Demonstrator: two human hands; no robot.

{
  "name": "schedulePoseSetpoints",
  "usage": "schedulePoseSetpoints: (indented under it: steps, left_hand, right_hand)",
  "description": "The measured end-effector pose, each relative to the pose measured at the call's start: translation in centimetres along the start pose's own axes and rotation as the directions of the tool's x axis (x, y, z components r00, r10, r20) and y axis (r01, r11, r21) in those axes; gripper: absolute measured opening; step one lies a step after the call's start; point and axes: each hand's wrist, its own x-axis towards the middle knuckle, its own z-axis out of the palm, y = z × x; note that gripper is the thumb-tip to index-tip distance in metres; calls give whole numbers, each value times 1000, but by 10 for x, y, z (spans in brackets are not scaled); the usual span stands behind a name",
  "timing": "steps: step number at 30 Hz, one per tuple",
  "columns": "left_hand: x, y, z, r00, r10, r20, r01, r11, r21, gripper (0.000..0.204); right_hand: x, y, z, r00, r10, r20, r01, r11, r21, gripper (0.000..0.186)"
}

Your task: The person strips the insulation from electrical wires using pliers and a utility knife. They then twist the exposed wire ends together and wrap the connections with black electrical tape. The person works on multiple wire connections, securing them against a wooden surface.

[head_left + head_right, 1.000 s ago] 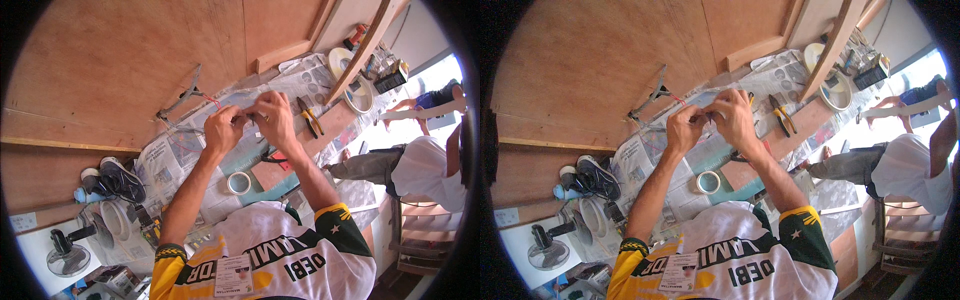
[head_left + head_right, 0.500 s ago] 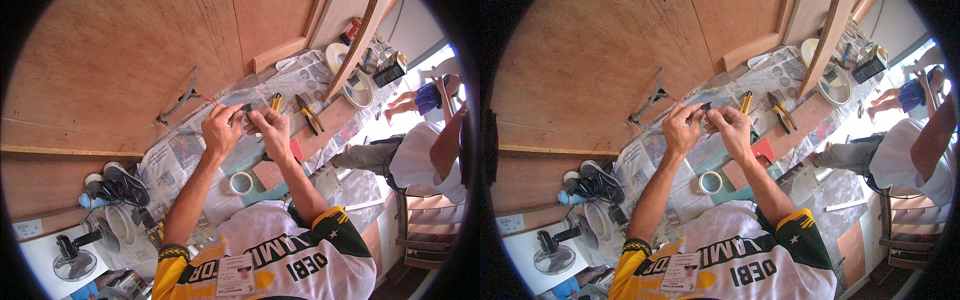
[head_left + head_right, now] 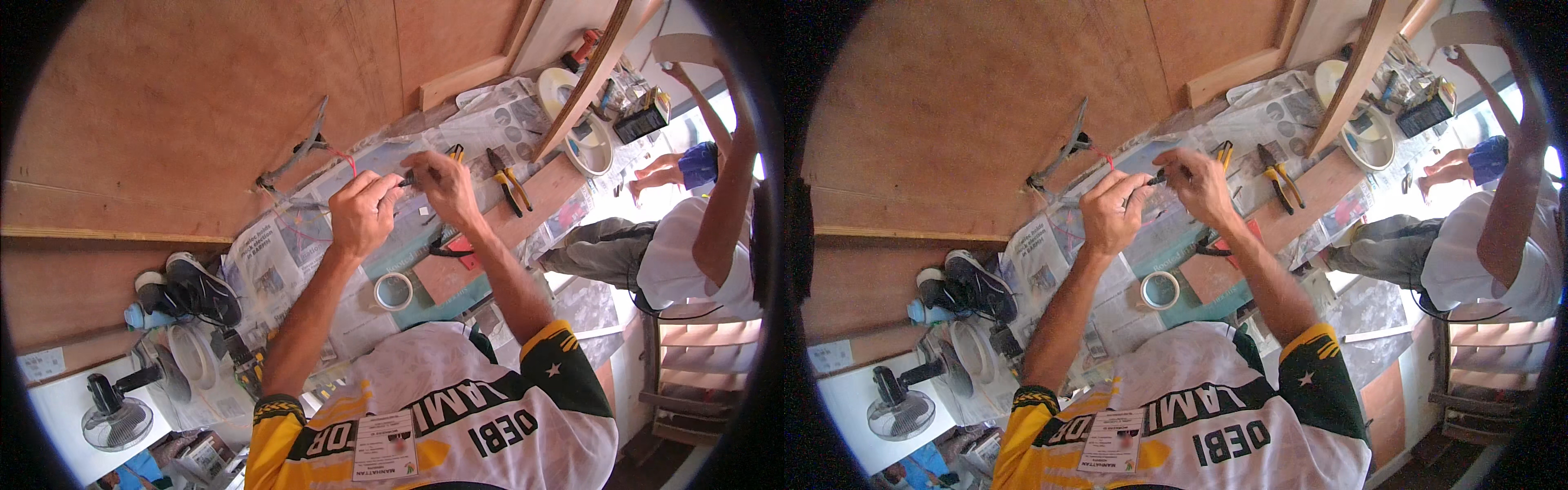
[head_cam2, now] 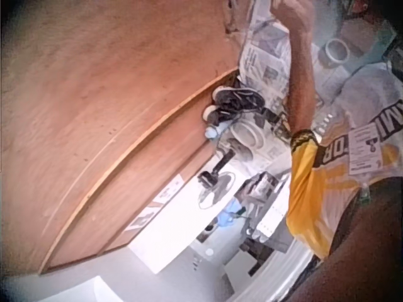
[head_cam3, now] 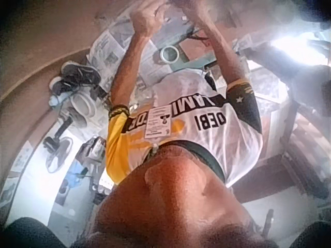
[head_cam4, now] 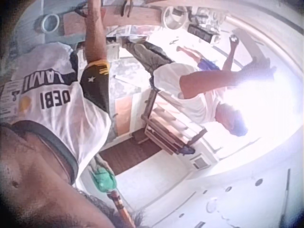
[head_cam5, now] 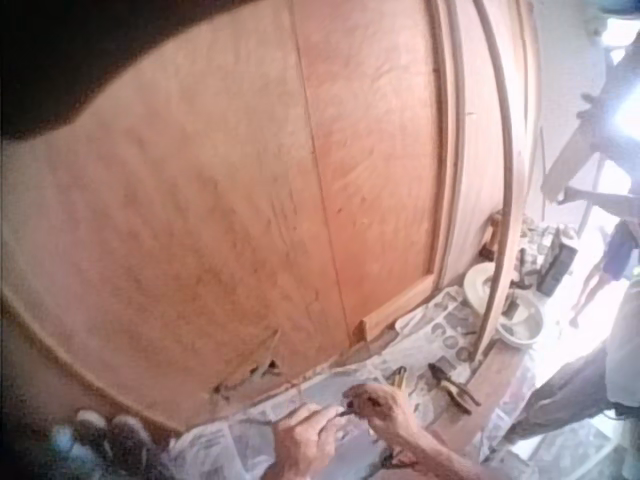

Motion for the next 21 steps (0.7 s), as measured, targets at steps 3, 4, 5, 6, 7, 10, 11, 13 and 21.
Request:
schedulePoseSetpoints:
  steps: [3,4,5,6,7,10,11,13,21]
  left_hand:
    - [0,0,-6,999,37,35,-37,999,17,15]
    - [1,0,-9,998,35,49,-36,999,20,16]
    - [1,2,-12,998,36,50,-37,999,33,17]
    - [1,3,-14,998,37,52,-39,998,44,18]
    - [1,5,-16,998,39,54,-42,998,55,19]
    - [2,-1,-21,975,-112,192,126,990,-61,22]
    - [3,-3,-20,959,-180,218,212,969,-130,23]
    - [4,-6,-15,910,-298,288,374,890,-261,24]
    - [-4,-9,1,987,-106,124,105,994,13,29]
  right_hand:
    - [26,0,-5,907,-416,63,419,881,-221,22]
    - [32,0,-6,866,-490,105,499,828,-256,24]
    - [38,-1,-9,814,-559,155,579,765,-282,26]
    - [44,-4,-12,756,-622,206,653,693,-304,27]
    - [49,-8,-16,701,-657,276,712,627,-317,29]
    - [57,-21,-24,548,-709,443,836,465,-291,35]
    - [57,-24,-28,517,-710,478,856,439,-273,38]
    - [51,-30,-32,445,-728,521,895,346,-282,48]
    - [-25,-24,-8,964,12,-267,42,979,198,28]
